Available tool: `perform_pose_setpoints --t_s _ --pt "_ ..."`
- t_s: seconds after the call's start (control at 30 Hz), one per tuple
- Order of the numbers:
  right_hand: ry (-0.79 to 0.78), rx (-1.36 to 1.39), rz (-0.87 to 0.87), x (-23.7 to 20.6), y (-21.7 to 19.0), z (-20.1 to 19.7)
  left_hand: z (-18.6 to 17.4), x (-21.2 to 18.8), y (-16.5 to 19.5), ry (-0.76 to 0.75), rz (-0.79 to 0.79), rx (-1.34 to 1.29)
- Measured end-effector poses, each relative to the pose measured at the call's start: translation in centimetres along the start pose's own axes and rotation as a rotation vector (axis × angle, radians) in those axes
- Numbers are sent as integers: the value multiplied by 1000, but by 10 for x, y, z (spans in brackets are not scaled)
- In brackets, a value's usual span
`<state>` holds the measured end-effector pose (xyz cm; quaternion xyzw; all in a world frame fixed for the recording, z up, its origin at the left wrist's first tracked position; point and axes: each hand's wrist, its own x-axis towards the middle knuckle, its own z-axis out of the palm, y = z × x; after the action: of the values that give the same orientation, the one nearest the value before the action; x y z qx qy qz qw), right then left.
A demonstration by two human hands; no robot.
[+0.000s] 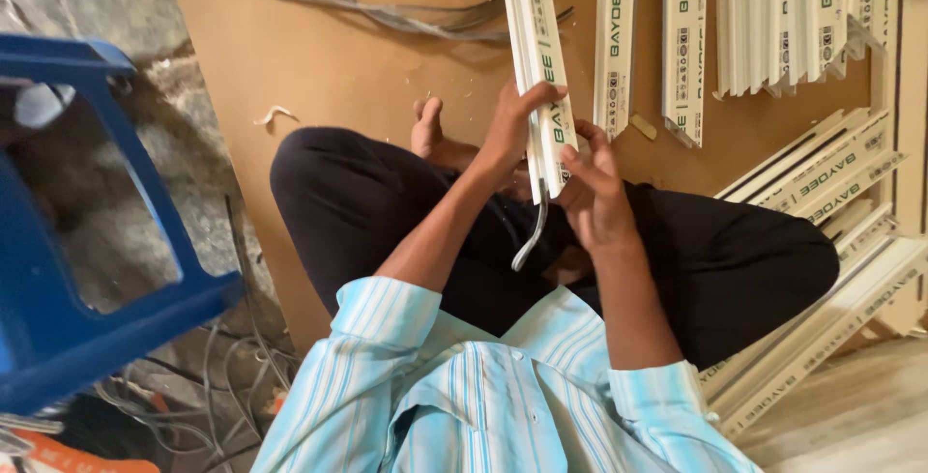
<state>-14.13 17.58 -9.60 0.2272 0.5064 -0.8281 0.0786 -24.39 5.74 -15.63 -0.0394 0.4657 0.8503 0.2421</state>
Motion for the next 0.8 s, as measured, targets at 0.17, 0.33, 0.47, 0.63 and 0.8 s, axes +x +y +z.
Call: perform_pose_setpoints --t_s 0.17,0.33,0.47,0.63,0.8 --pt "-43 203 -42 19 10 -16 5 -10 9 -56 -39 275" --pt "35 318 -65 19 7 -40 10 -46 12 -264 -347 641" --pt "107 362 -52 16 15 -43 8 -56 -3 -476 25 462" --pt "111 366 -19 12 15 -40 8 -55 -13 -384 -49 543" --pt "62 367 -34 9 16 -39 12 -54 5 -301 -125 592"
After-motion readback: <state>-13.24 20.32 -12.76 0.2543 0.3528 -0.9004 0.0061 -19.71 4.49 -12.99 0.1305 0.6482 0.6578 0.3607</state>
